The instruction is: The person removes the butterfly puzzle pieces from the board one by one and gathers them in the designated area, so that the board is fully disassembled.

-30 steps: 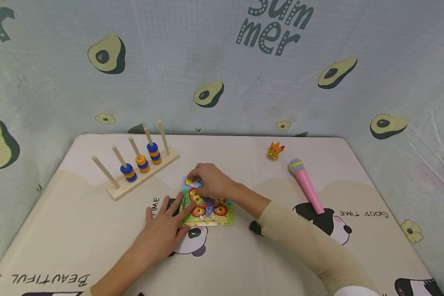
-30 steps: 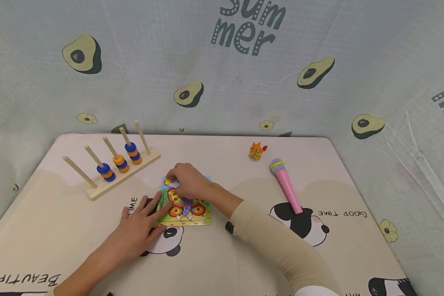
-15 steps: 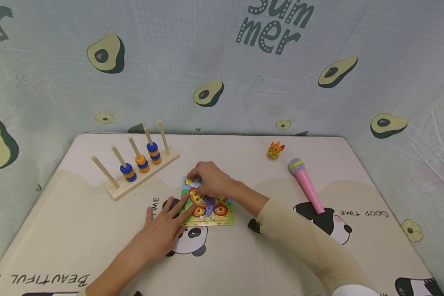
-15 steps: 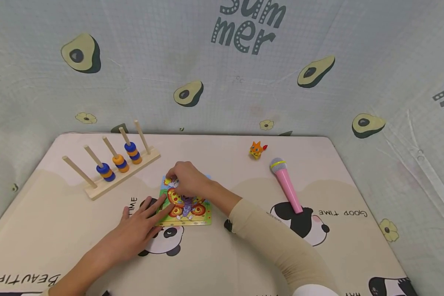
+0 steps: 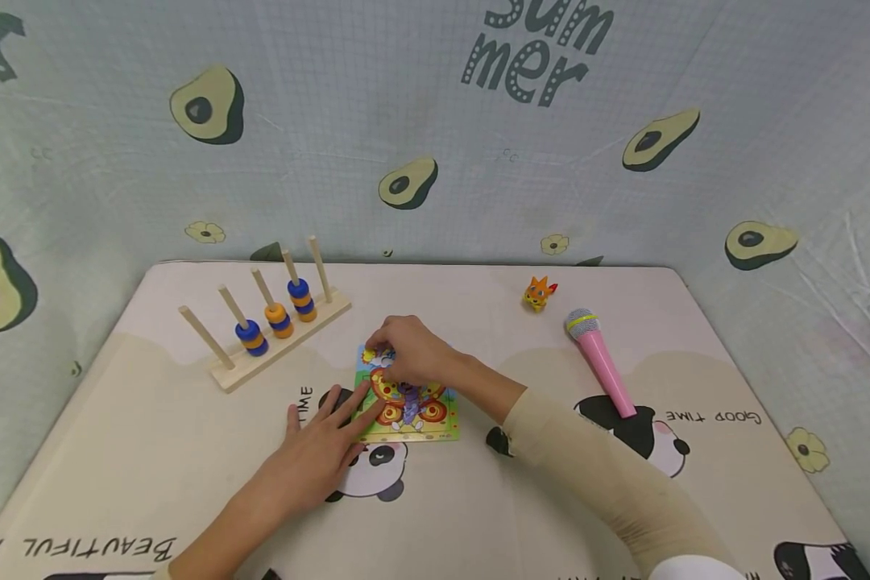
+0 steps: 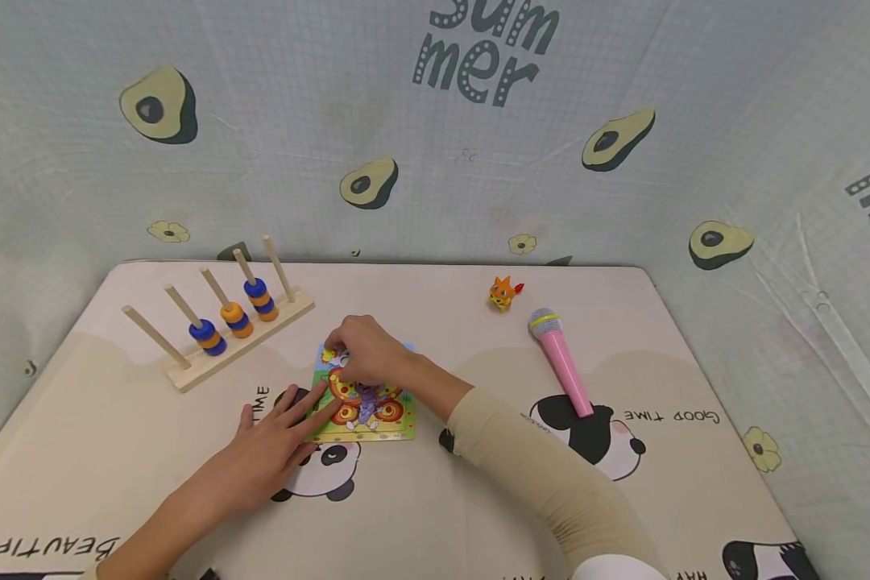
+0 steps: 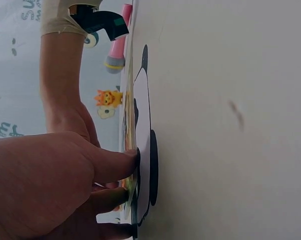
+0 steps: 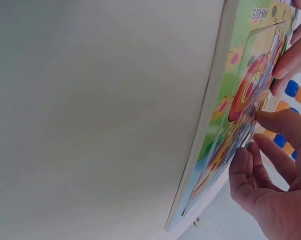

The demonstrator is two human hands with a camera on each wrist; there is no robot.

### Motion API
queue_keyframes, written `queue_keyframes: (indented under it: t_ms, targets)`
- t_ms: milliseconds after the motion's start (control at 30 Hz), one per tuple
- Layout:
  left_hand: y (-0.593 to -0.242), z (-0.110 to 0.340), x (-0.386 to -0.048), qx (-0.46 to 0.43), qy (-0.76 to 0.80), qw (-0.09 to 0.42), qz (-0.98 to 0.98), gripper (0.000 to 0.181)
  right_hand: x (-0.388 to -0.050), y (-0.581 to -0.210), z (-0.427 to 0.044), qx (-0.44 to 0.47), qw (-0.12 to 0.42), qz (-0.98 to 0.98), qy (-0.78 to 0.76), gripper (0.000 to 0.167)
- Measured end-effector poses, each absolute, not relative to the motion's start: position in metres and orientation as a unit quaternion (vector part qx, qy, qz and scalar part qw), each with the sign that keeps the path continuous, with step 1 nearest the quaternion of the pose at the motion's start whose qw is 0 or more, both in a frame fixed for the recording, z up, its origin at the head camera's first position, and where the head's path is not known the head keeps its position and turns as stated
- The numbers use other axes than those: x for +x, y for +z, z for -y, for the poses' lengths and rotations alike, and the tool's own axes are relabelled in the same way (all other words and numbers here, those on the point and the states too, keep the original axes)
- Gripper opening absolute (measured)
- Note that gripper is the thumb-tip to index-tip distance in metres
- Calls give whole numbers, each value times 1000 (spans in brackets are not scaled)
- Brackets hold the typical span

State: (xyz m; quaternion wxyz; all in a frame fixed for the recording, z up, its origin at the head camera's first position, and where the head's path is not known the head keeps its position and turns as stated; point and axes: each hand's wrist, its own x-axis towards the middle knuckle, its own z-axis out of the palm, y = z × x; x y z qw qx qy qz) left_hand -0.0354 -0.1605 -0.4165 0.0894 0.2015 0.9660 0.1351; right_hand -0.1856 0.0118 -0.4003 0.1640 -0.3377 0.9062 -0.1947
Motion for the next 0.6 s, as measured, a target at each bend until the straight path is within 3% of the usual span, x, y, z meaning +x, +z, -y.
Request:
queue_keyframes:
  t_ms: [600]
  targets:
    - [-416, 161, -35, 195, 137, 100, -966, 57, -194, -400, -25, -335, 150, -900, -235, 45]
